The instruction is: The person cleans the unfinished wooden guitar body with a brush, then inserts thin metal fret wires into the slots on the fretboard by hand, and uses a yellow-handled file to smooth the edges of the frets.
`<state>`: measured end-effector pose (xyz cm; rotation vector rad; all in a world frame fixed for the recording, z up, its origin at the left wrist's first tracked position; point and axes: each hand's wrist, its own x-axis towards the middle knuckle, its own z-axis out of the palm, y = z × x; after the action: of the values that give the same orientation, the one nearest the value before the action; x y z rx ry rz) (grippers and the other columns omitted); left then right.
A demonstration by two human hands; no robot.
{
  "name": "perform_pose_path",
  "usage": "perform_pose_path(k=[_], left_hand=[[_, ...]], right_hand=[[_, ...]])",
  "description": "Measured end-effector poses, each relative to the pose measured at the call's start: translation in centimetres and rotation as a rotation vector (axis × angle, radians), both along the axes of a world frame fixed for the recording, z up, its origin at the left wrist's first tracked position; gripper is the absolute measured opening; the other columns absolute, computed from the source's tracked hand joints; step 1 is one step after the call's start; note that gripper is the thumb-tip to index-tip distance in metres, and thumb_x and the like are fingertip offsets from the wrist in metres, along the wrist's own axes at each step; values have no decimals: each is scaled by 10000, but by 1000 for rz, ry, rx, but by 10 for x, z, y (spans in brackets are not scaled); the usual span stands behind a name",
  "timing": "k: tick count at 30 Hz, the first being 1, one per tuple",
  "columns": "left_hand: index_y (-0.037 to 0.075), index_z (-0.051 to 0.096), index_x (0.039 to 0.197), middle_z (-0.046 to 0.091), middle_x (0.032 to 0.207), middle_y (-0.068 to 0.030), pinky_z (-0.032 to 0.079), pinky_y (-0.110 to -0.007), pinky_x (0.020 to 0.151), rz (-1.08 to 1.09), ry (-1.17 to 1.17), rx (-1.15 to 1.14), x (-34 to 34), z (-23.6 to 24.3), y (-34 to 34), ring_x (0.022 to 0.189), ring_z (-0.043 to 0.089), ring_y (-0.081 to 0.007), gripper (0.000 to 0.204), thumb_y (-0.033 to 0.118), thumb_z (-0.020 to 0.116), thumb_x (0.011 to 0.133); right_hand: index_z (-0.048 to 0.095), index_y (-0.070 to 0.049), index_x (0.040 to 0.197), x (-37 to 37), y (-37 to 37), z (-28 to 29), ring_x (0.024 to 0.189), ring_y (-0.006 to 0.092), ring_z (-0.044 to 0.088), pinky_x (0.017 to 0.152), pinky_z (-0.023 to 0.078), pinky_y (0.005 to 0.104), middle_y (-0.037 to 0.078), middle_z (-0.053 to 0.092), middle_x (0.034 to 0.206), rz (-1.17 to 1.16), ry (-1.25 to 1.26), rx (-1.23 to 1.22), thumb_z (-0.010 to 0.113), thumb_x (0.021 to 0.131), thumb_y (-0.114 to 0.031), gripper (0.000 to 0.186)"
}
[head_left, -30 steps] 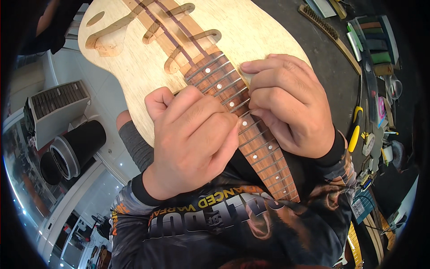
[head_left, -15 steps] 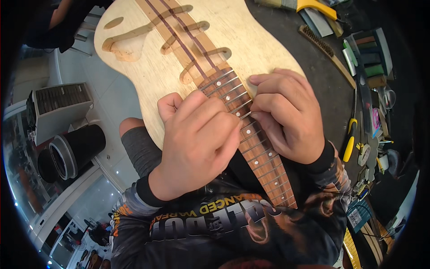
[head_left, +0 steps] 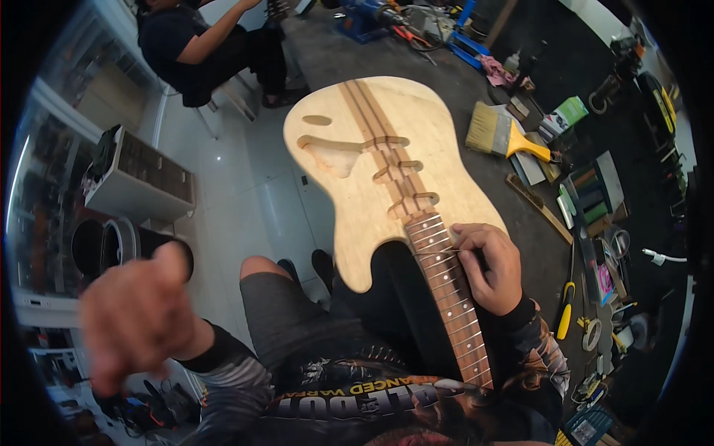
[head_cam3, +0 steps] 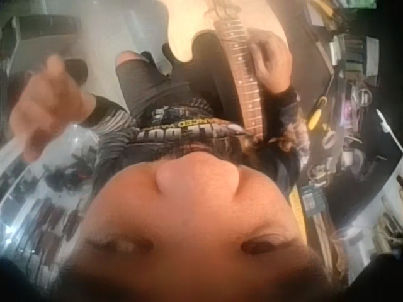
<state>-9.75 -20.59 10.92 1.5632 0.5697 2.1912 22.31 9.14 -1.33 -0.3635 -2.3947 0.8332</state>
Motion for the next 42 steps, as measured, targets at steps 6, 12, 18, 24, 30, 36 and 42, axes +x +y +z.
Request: perform_pose_path(k=[6, 12, 18, 24, 30, 36, 42], left_hand=[[91, 832, 1327, 717, 579, 27, 348, -346, 833, -112, -9, -212, 0, 24, -6, 546, 475, -84, 402, 439, 653, 1234], [79, 825, 1394, 696, 560, 10, 345, -360, 823, -116, -59, -97, 0, 16, -32, 510, 450, -118, 537, 529, 564, 1260], [83, 835, 1398, 701, 561, -8, 348, -360, 819, -158, -13, -120, 4, 13, -30, 500, 446, -122, 602, 598, 565, 1242], [77, 844, 1382, 705, 565, -23, 357, -366, 823, -146, 18, -123, 5, 14, -31, 509, 470, -137, 604, 606, 597, 1227], [95, 864, 1373, 716, 577, -33, 358, -383, 819, -174, 18, -138, 1, 10, -29, 516, 467, -143, 606, 629, 628, 1208], [126, 877, 1265, 696, 553, -25, 362, -384, 815, -163, 11, -138, 1, 11, -31, 529, 480, -146, 539, 626, 697, 1178], [107, 643, 1160, 636, 1181, -101, 479, -450, 866, 172, -49, 40, 9, 9, -18, 918, 640, -236, 315, 391, 780, 1170]], right_hand=[[689, -28, 1052, 2, -1, -6, 1203, 428, 854, 1036, 634, 487, 166, 821, 1050, -77, 44, -36, 760, 997, 87, 146], [691, -1, 1067, 0, -1, -8, 1185, 442, 864, 1023, 668, 478, 185, 829, 1042, -38, 81, -32, 750, 993, 113, 149], [700, 37, 1082, 5, 2, -13, 1202, 442, 872, 1063, 676, 483, 207, 857, 1061, 9, 129, -81, 719, 1017, 128, 113], [712, 43, 1078, 8, 0, -12, 1194, 432, 880, 1075, 671, 479, 222, 871, 1057, 10, 148, -95, 714, 1004, 133, 117], [718, 38, 1073, 10, 1, -11, 1185, 425, 885, 1112, 663, 508, 225, 873, 1044, 14, 141, -84, 702, 1002, 130, 118], [713, 43, 1074, 8, 0, -9, 1198, 431, 883, 1154, 650, 539, 223, 878, 1054, -2, 140, -68, 700, 999, 137, 121], [709, 40, 1066, 10, 0, -10, 1196, 428, 884, 1147, 655, 536, 219, 876, 1050, -10, 131, -69, 694, 997, 147, 129]])
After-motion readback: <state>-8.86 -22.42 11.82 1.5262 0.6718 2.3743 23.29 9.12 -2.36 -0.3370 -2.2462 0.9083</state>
